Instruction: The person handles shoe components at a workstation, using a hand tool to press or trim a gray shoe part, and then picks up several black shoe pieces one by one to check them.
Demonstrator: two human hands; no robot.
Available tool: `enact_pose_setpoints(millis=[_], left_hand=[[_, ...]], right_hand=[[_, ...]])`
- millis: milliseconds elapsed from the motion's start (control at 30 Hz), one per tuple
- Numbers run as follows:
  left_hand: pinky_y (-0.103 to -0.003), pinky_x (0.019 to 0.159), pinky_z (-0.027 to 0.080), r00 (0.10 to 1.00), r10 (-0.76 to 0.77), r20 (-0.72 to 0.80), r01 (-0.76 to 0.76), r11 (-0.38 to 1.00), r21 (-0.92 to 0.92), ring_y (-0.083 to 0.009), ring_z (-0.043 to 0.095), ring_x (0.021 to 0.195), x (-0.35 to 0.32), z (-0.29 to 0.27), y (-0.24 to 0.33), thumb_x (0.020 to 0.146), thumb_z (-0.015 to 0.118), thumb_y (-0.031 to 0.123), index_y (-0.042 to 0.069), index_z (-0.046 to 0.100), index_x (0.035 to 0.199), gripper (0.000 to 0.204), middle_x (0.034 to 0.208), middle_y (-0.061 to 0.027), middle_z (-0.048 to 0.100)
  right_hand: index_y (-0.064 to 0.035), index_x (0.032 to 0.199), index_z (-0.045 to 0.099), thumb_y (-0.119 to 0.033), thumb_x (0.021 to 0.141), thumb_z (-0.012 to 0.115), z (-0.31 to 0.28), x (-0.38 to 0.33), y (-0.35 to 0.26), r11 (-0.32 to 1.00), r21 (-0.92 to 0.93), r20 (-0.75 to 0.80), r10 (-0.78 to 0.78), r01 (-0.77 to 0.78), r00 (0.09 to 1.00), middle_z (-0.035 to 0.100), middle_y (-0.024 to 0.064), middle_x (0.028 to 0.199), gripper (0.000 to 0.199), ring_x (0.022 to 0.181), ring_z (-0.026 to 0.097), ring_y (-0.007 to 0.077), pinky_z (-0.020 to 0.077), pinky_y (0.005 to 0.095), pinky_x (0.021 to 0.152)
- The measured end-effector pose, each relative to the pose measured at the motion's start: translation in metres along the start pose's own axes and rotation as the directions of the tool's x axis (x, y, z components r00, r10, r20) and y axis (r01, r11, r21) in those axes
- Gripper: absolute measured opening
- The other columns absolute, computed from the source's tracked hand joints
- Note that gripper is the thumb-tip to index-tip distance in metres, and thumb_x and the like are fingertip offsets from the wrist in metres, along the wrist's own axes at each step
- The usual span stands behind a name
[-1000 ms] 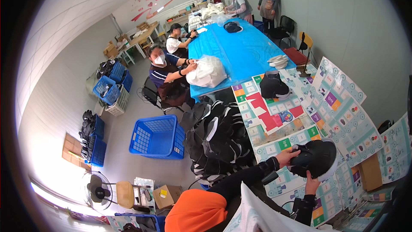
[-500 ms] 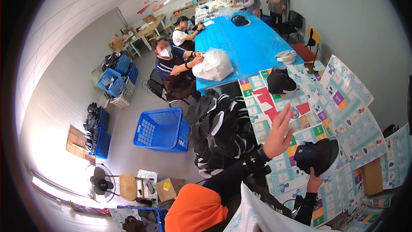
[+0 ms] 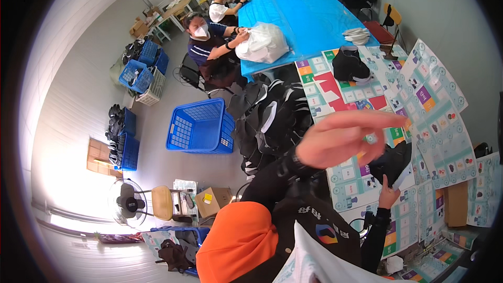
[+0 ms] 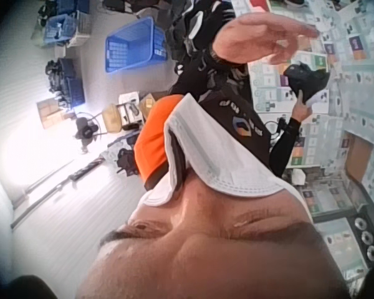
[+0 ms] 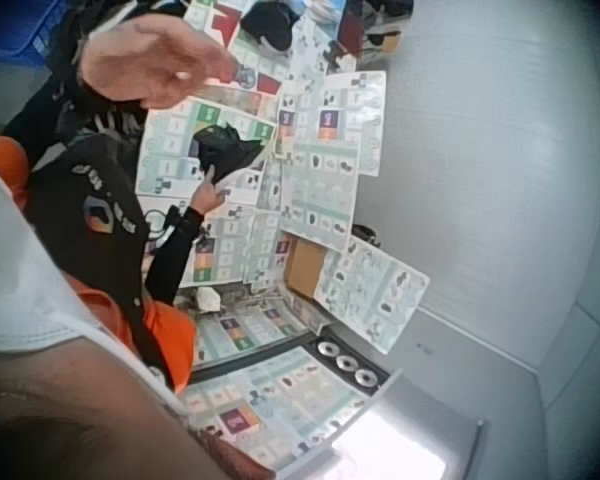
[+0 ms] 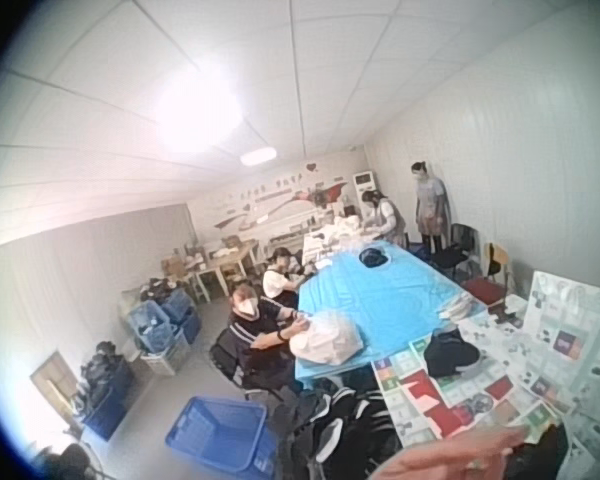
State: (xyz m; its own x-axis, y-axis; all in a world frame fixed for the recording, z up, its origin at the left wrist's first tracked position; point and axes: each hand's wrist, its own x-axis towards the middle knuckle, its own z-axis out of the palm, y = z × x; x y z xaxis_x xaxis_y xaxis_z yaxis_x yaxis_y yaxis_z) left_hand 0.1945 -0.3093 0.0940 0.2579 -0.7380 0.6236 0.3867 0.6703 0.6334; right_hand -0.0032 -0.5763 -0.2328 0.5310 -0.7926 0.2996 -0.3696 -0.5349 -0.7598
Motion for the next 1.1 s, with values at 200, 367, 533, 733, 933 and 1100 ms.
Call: enact_pose_setpoints(millis=[200, 367, 533, 733, 933, 1100], left_hand=[[-0.046, 0.104, 0.045, 0.922, -0.076, -0.379, 0.387, 0.155, 0.909, -0.0454, 0.055, 0.122, 0.002, -0.068, -0.172, 0.086, 0.075, 0.049, -0.009, 0.042, 0.143, 0.087, 0.132, -0.0349, 0.052], [-0.052, 0.082, 0.053, 0.622, -0.270, -0.735, 0.742, -0.096, 0.664, -0.0455, 0.064, 0.100, -0.013, -0.101, -0.271, 0.084, 0.070, 0.020, -0.004, 0.057, 0.109, 0.036, 0.103, -0.0286, 0.066], [-0.049, 0.078, 0.055, 0.788, -0.252, -0.561, 0.513, -0.236, 0.826, -0.0403, 0.068, 0.093, -0.044, -0.116, -0.314, 0.079, 0.062, 0.010, 0.003, 0.065, 0.096, 0.018, 0.099, -0.0203, 0.069], [-0.048, 0.076, 0.057, 0.857, -0.447, -0.255, 0.144, -0.267, 0.953, -0.0374, 0.070, 0.085, -0.028, -0.139, -0.300, 0.088, 0.062, 0.023, 0.007, 0.069, 0.103, 0.022, 0.093, -0.0161, 0.071], [-0.050, 0.073, 0.055, 0.818, -0.485, -0.307, 0.139, -0.352, 0.926, -0.0381, 0.069, 0.087, -0.033, -0.150, -0.331, 0.090, 0.059, 0.019, 0.013, 0.069, 0.115, 0.027, 0.097, -0.0142, 0.071], [-0.049, 0.070, 0.056, 0.839, -0.478, -0.259, 0.099, -0.334, 0.937, -0.0369, 0.070, 0.084, -0.043, -0.140, -0.346, 0.089, 0.060, 0.016, 0.011, 0.069, 0.113, 0.027, 0.097, -0.0138, 0.071]], right_hand=[[-0.0065, 0.107, 0.074, -0.010, 0.085, 0.076, 0.025, -0.004, 0.004, 0.977, 0.025, 0.069, -0.211, 0.210, 0.975, 0.074, 0.0153, 0.095, 0.022, 0.084, 0.072, 0.0343, 0.0558, 0.0410, 0.071], [-0.0130, 0.116, 0.072, -0.002, 0.080, 0.070, 0.041, -0.018, 0.029, 0.943, -0.040, 0.060, -0.327, 0.329, 0.943, 0.073, 0.0122, 0.107, 0.037, 0.089, 0.072, 0.0339, 0.0570, 0.0404, 0.074], [-0.0117, 0.137, 0.059, -0.007, 0.083, 0.070, 0.040, -0.042, 0.074, 0.966, 0.050, 0.387, -0.254, 0.255, 0.886, 0.062, 0.0190, 0.127, 0.056, 0.119, 0.059, 0.0371, 0.0492, 0.0430, 0.098], [0.0003, 0.136, 0.050, -0.012, 0.072, 0.071, -0.017, -0.090, 0.191, 0.889, -0.455, -0.006, 0.060, -0.056, 0.998, 0.052, 0.0275, 0.135, 0.069, 0.131, 0.044, 0.0454, 0.0349, 0.0530, 0.113], [0.0052, 0.133, 0.044, -0.017, 0.073, 0.080, -0.078, -0.126, 0.233, 0.636, -0.614, -0.172, 0.469, -0.467, 0.866, 0.041, 0.0269, 0.136, 0.074, 0.127, 0.040, 0.0473, 0.0398, 0.0520, 0.107], [0.0061, 0.122, 0.048, -0.021, 0.071, 0.080, -0.086, -0.122, 0.194, 0.588, -0.617, -0.133, 0.577, -0.523, 0.806, 0.044, 0.0259, 0.128, 0.066, 0.120, 0.044, 0.0470, 0.0412, 0.0510, 0.104]])
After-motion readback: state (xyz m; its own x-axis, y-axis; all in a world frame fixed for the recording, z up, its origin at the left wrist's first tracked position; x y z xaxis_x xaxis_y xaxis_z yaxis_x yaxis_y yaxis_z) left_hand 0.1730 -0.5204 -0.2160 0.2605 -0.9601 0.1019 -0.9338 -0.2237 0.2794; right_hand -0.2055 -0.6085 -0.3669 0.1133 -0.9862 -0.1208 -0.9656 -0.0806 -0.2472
